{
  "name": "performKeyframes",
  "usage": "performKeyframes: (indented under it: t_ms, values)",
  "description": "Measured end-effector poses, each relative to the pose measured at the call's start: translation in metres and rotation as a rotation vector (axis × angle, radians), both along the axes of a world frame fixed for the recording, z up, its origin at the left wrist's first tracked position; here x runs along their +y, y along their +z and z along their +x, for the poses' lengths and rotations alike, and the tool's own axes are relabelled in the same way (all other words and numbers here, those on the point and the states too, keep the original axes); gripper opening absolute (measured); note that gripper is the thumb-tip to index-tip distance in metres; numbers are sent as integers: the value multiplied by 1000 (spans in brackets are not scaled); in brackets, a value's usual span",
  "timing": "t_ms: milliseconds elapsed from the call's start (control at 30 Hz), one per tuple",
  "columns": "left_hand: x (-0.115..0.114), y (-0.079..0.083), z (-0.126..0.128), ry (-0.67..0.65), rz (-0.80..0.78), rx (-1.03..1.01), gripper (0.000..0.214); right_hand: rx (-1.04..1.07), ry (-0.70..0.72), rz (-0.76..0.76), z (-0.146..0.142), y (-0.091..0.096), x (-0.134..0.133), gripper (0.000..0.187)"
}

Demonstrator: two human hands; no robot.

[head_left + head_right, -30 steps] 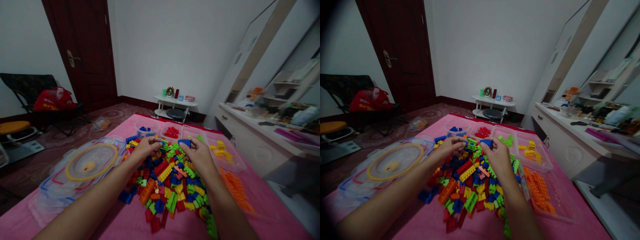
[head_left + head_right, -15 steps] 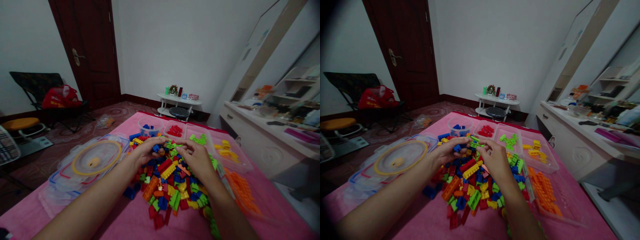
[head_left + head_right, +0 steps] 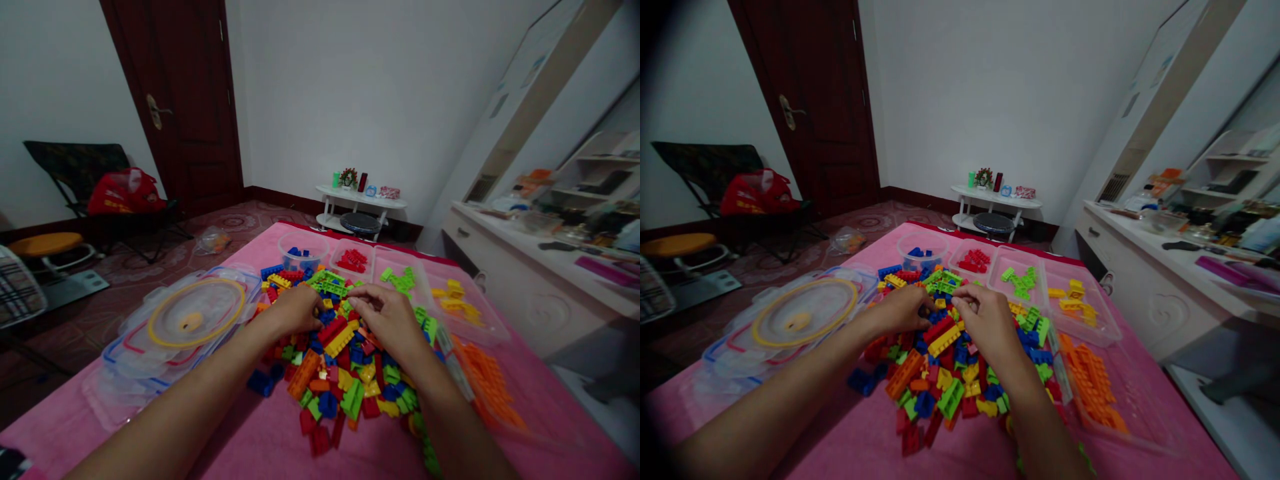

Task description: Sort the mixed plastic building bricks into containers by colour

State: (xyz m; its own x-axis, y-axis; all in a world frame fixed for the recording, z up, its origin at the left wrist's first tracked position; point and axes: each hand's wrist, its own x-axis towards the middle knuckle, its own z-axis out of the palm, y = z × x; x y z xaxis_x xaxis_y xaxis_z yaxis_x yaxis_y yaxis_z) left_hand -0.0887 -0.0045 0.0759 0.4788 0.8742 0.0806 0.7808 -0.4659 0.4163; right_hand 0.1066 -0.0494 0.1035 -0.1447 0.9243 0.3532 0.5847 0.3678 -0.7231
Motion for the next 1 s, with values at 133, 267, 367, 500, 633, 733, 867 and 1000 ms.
performKeyframes:
  t_ms: [133, 267, 367, 500, 633, 733, 867, 1000]
  values:
    - [7, 0, -1, 29, -155, -269, 24, -3, 6, 28, 2, 4, -2, 19]
    - [12, 3, -4, 156, -636, -860, 32, 14, -6, 57, 5, 8, -2, 18]
    - [20, 9, -6, 181, -992, -1246, 21, 37, -40, 60, 9, 10, -1, 18]
    - [50, 33, -6, 223, -863, -1249, 13, 68, -72, 77, 18, 13, 1, 19]
    - [97, 65, -7, 453, -395, -997, 15, 54, -117, 100, 29, 18, 1, 21]
    - [120, 76, -11, 529, -218, -939, 15, 56, -151, 119, 35, 19, 2, 21]
    - [108, 66, -1, 440, 161, -673, 35, -28, -164, 135, 37, 12, 7, 20]
    - [56, 50, 27, 77, 216, -254, 31, -248, -174, 113, 33, -9, 15, 18]
